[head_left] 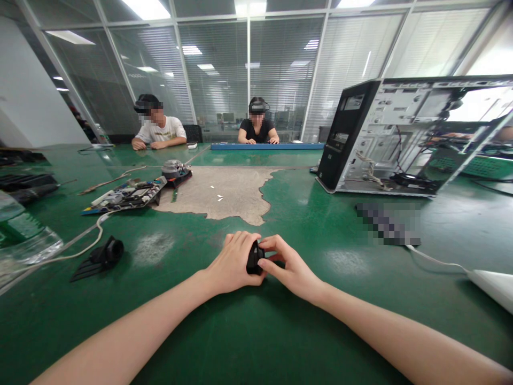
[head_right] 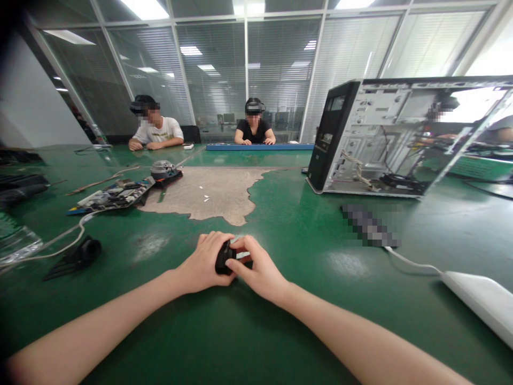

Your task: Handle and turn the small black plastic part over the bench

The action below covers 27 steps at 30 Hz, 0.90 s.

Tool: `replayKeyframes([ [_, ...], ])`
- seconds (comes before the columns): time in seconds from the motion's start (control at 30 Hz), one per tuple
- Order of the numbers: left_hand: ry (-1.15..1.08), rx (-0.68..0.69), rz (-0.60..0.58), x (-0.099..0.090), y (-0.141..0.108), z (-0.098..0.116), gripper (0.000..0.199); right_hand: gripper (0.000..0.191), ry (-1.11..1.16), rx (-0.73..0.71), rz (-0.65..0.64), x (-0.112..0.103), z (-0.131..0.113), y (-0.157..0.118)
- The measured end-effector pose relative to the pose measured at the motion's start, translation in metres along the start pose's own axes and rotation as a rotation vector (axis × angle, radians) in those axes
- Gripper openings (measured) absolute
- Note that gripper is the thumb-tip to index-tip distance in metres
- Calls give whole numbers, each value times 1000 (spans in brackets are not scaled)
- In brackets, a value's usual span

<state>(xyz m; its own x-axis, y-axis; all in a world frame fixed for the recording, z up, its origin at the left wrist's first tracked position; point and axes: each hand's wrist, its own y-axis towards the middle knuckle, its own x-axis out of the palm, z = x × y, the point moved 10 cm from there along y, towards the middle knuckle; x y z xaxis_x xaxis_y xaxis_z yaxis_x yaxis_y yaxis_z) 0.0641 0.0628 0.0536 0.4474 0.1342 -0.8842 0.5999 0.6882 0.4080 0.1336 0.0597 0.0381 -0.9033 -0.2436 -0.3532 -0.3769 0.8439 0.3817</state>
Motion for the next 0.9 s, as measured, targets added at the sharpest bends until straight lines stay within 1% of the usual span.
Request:
replayKeyframes([
  [0.13, 0, -3, 6, 0, 0, -1, 56, 28, -20, 42, -5, 1, 2, 1],
  [0.3, 3, -2, 5, 1, -1, -1, 59, 30, -4, -13, -39, 4, -4, -1],
  [0.43, 7, -6, -1, 0, 0, -1, 56, 24, -4, -41, -10, 1, -6, -2],
  [0.5, 4, -3, 1, 0, 0, 0, 56, 22, -11, -21, 1, 0, -3, -1],
  [0.57, 0, 1, 4, 0, 0, 0, 56, 26, -17, 12, 3, 0, 0, 0],
  [0.67, -1, -1, 8, 0, 0, 0, 55, 30, -15, 46, -13, 2, 3, 0],
  [0.73, -1, -4, 13, 0, 0, -1, 55, 29, 2, 50, -32, 4, 3, 0],
  [0.83, 0, -1, 12, 0, -1, -1, 57, 27, 15, 28, -53, 6, 0, -1],
  [0.9, 5, 4, 11, 0, -1, 0, 57, 26, -8, -8, -36, 4, -4, -1],
])
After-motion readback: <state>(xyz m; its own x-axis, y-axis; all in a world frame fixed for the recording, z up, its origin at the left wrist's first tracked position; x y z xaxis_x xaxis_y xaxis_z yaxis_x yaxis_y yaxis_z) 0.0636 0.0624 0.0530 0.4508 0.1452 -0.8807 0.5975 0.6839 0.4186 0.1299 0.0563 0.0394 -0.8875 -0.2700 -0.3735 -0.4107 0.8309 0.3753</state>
